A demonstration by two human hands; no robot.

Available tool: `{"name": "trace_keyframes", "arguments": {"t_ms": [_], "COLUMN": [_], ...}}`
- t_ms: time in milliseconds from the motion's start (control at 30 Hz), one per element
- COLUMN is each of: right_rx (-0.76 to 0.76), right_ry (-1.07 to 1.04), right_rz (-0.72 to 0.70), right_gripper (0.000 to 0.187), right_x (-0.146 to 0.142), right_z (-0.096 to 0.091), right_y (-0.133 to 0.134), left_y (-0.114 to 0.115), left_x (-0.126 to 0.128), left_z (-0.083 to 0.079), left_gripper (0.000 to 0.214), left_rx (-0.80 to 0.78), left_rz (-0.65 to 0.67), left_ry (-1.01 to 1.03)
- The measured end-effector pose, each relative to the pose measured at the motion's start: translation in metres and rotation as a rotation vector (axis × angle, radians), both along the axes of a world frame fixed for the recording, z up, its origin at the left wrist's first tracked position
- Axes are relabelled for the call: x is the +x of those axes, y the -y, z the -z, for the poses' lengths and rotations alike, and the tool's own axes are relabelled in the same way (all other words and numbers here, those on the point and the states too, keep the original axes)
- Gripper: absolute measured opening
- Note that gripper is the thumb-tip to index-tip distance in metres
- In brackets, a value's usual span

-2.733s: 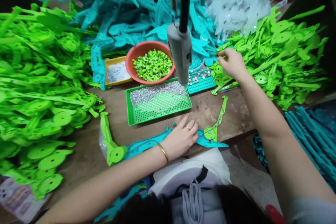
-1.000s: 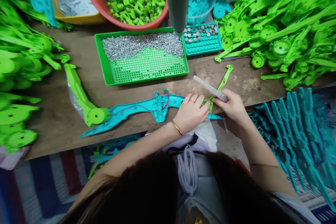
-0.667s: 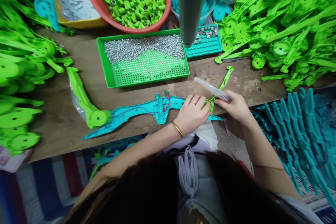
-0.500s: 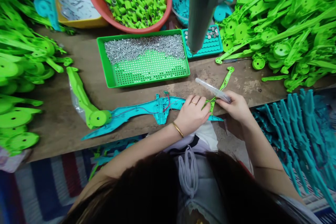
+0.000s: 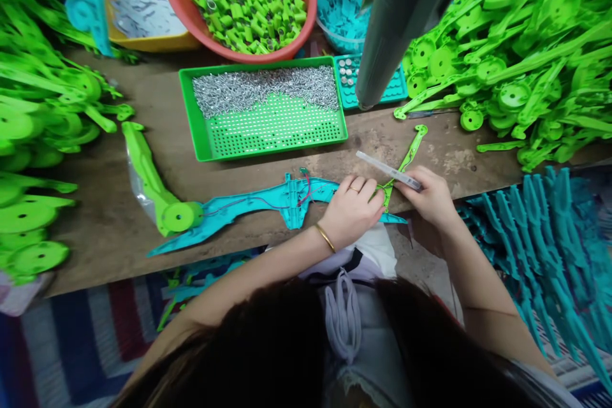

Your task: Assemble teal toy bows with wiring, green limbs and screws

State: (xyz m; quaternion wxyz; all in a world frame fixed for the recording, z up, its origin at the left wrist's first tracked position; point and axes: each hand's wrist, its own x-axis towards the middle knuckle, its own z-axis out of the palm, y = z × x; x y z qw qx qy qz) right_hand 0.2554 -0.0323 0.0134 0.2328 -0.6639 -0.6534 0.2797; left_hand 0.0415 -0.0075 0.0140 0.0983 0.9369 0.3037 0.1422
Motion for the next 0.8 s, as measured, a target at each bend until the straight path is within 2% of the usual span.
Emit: {"name": "trace_keyframes", "arguments": {"t_ms": [300,600,700,800], "right_rx": [0.017,-0.09,-0.088,-0.136], "right_ry": [0.031,0.071,-0.012,-0.21], "right_rz": [-0.006,0.012,0.033,0.123], "right_gripper": [0.019,0.023,0.024,0.029], "right_x": [0.0012,0.0002,0.0001,0.0001], "right_z": [0.0031,0.0009,-0.002,-0.0062], "right_y": [-0.0014,-0.0052,-0.0022,0.0042], "left_y": [-0.0004,0.0002,-0.0001,-0.0005], "left_x": [-0.0015,-0.0034,-0.0043,-0.0045], "left_z": [0.0021,0.0055,0.0049,0.0044], "left_gripper": [0.026,0.03,0.031,0.03], "left_rx": [-0.018,-0.04,-0.008,-0.003], "left_rz": [0.011,0.014,0.01,0.012], "left_ry": [0.01,0.02,0.012,0.012]}}
